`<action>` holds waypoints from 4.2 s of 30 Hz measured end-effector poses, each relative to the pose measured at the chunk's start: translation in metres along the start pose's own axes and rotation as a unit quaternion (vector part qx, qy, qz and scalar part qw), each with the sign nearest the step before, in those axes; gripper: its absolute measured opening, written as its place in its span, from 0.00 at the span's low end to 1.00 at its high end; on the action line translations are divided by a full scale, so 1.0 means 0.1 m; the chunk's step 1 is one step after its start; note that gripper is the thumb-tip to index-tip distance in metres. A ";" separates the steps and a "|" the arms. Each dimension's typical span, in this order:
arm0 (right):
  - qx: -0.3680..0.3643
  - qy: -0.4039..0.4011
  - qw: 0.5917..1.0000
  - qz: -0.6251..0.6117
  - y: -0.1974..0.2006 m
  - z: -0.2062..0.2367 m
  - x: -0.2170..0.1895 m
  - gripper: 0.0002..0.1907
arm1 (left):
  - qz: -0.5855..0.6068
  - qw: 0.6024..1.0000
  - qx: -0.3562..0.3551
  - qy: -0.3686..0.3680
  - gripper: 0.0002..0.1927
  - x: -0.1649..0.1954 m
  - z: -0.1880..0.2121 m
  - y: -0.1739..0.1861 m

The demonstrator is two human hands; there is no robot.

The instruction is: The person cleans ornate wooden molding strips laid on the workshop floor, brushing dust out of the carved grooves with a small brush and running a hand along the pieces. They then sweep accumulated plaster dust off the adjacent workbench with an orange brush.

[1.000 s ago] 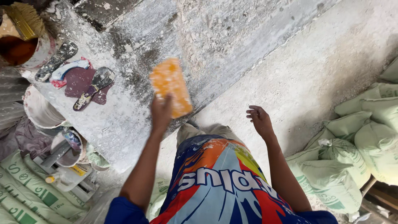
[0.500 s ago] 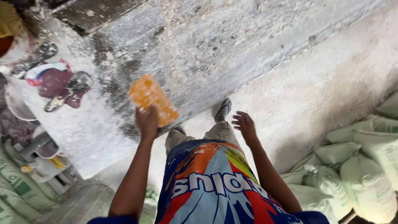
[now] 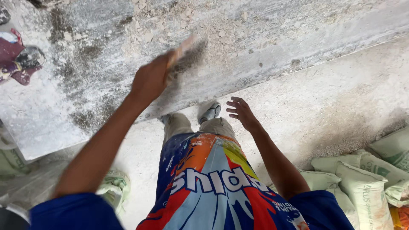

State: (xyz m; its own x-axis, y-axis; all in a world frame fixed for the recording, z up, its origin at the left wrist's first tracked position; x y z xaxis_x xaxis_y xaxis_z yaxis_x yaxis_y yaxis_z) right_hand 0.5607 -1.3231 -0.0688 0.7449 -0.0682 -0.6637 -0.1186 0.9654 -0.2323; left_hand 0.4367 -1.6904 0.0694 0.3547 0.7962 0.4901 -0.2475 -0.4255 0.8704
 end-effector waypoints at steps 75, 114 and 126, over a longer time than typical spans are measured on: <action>0.055 0.480 0.701 0.525 -0.86 -0.81 -1.33 0.17 | 0.435 0.746 0.285 0.415 0.40 -1.35 1.26 -0.19; 0.051 0.437 0.762 0.475 -1.82 -1.18 -2.51 0.10 | 0.309 0.908 0.086 0.270 0.31 -1.55 -0.88 0.29; 0.184 0.338 0.806 0.451 -1.13 -0.83 -2.39 0.13 | -0.005 0.884 0.213 0.416 0.25 -1.60 -1.03 0.52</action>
State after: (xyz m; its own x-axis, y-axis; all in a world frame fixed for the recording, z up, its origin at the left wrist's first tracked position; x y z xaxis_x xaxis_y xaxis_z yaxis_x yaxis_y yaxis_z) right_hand 0.3411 -1.4364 0.0568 -0.0770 0.7008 -0.7092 -0.1169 0.7001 0.7044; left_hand 0.2737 -1.7957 0.0313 -0.4754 0.7659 0.4330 0.1776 -0.3985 0.8998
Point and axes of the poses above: each hand's wrist, its own z-axis away from the middle knuckle, its own y-axis out of the back of the hand, x = y × z, the point moved 1 cm from there along -z, towards the middle knuckle, and after that the axes turned 6 degrees about -x, right-handed, at the moved point
